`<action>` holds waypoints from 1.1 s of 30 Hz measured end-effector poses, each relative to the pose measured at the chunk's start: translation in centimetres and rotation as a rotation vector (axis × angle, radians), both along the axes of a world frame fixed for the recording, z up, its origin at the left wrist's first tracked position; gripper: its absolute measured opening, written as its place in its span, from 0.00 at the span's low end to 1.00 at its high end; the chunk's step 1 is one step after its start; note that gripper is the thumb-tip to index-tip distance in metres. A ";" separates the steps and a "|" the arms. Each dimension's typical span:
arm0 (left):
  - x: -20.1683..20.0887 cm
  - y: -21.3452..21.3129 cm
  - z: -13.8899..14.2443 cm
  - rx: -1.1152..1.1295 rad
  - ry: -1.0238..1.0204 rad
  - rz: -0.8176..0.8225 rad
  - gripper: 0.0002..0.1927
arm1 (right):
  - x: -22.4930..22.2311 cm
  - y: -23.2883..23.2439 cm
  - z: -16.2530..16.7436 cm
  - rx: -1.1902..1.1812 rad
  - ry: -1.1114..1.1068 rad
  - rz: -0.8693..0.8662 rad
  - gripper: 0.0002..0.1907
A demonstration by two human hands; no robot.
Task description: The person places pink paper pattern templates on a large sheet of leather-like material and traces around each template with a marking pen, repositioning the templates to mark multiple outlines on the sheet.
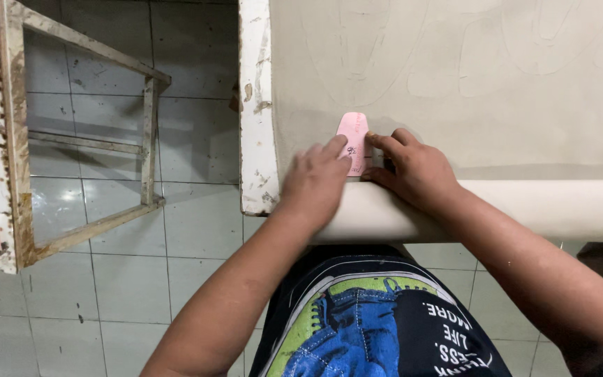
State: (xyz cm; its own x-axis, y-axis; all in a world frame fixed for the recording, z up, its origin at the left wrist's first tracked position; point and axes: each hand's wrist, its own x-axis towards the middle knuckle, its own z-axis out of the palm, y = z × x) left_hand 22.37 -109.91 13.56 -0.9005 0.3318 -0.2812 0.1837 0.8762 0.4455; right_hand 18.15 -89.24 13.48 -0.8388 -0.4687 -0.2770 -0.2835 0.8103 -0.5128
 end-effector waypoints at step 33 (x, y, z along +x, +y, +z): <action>0.6 5.9 3.4 -0.272 -0.543 -0.189 0.37 | -2.7 -5.4 1.9 -0.160 0.202 0.429 0.07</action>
